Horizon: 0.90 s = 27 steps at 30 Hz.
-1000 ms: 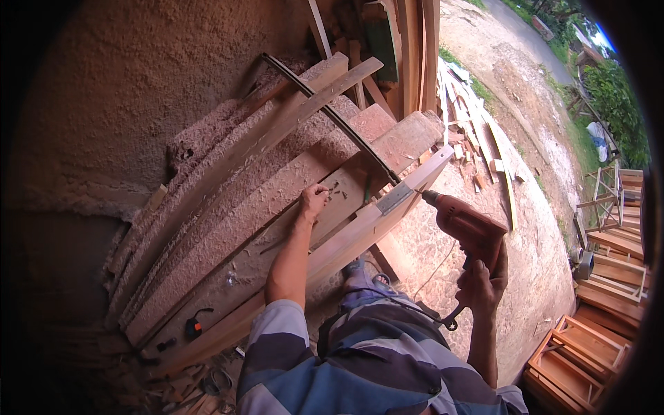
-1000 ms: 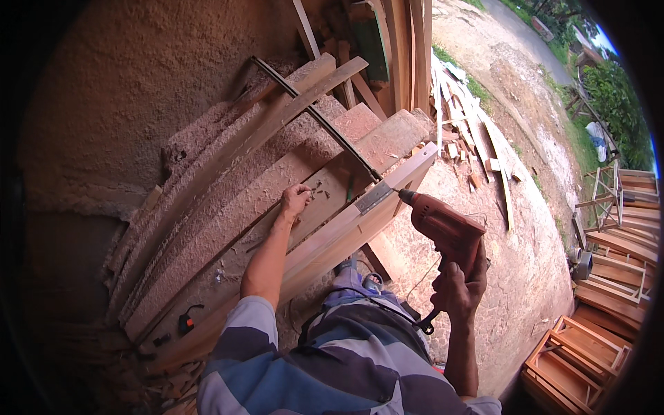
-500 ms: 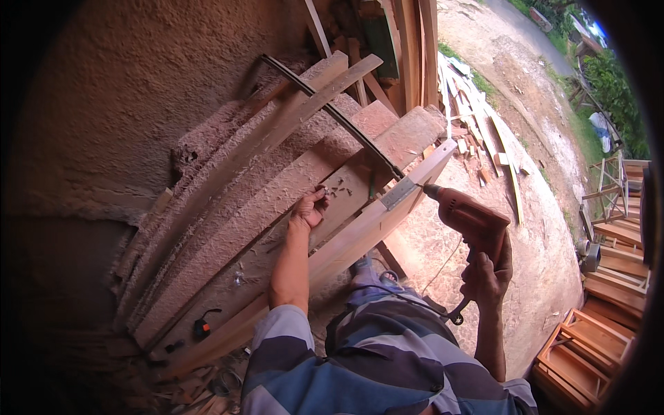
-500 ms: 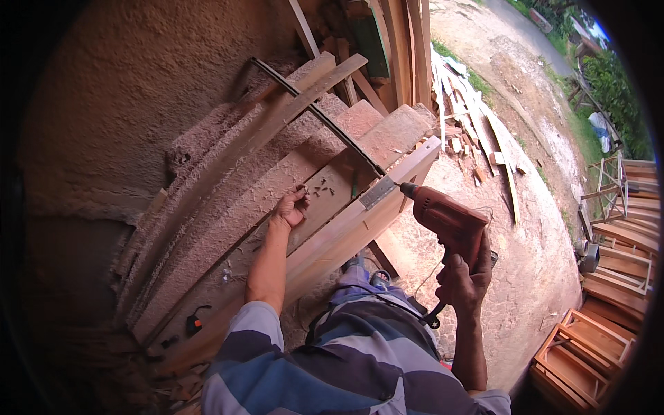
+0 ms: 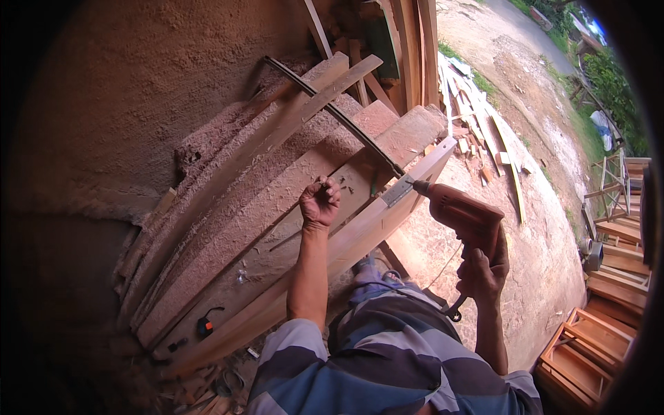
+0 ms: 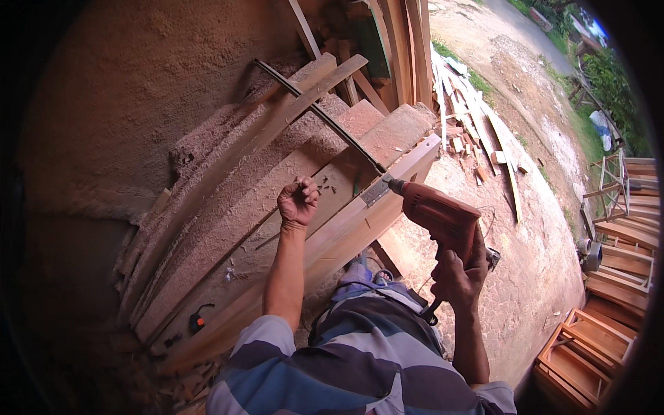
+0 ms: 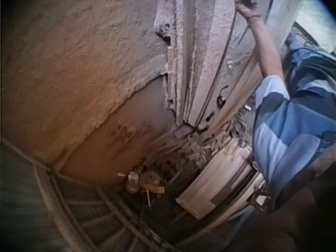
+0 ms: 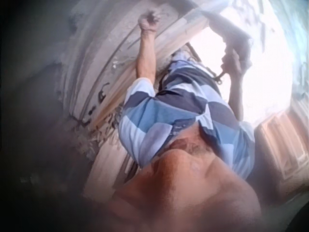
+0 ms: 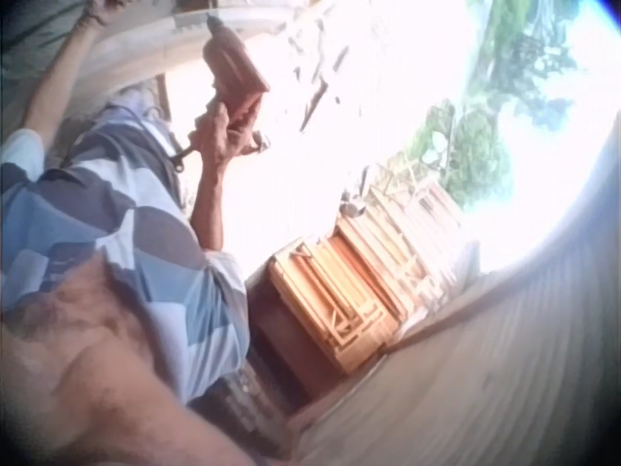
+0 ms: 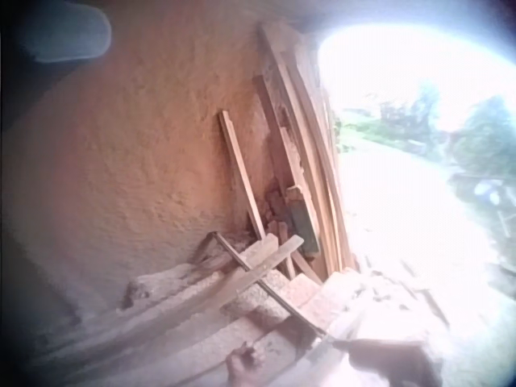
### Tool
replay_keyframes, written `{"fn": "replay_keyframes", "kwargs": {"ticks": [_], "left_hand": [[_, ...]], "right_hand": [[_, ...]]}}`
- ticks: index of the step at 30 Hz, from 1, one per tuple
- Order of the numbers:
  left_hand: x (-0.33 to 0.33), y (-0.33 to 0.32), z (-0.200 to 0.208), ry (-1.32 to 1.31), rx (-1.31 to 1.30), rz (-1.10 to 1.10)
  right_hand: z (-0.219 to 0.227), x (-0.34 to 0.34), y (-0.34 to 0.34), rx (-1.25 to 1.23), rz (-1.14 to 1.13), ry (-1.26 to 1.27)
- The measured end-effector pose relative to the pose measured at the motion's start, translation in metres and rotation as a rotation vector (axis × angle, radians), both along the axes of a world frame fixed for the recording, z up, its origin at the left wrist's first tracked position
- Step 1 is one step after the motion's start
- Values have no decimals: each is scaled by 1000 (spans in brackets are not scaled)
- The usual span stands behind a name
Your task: The person uses a nail gun to attach a metal hinge to a wooden door panel. They repeatedly drive nails into the hinge and door, then remove the nail gun and walk away.
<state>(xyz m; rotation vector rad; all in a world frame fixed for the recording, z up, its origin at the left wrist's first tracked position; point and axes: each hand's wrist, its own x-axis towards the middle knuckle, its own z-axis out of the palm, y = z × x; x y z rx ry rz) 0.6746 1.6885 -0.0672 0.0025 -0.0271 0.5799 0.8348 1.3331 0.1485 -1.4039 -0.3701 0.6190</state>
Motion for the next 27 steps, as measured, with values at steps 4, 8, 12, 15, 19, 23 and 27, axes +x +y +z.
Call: {"fn": "replay_keyframes", "kwargs": {"ticks": [4,8,12,15,19,23,27], "left_hand": [[-9,-4,-2,197,32,45],[-14,-2,-9,535,190,21],[-11,0,-21,794,257,-51],[-12,1,-29,867,258,-84],[-16,2,-36,882,183,-120],[-17,8,-43,789,89,-149],[-15,10,-49,779,34,-136]], "right_hand": [[-4,2,-4,16,-14,-68],[-2,1,-9,53,3,-23],[1,1,-8,44,-47,-26],[2,2,-7,42,-68,-40],[3,2,-8,56,-67,-30],[2,1,-7,-22,-118,-78],[2,1,-6,-32,-125,-74]]}}
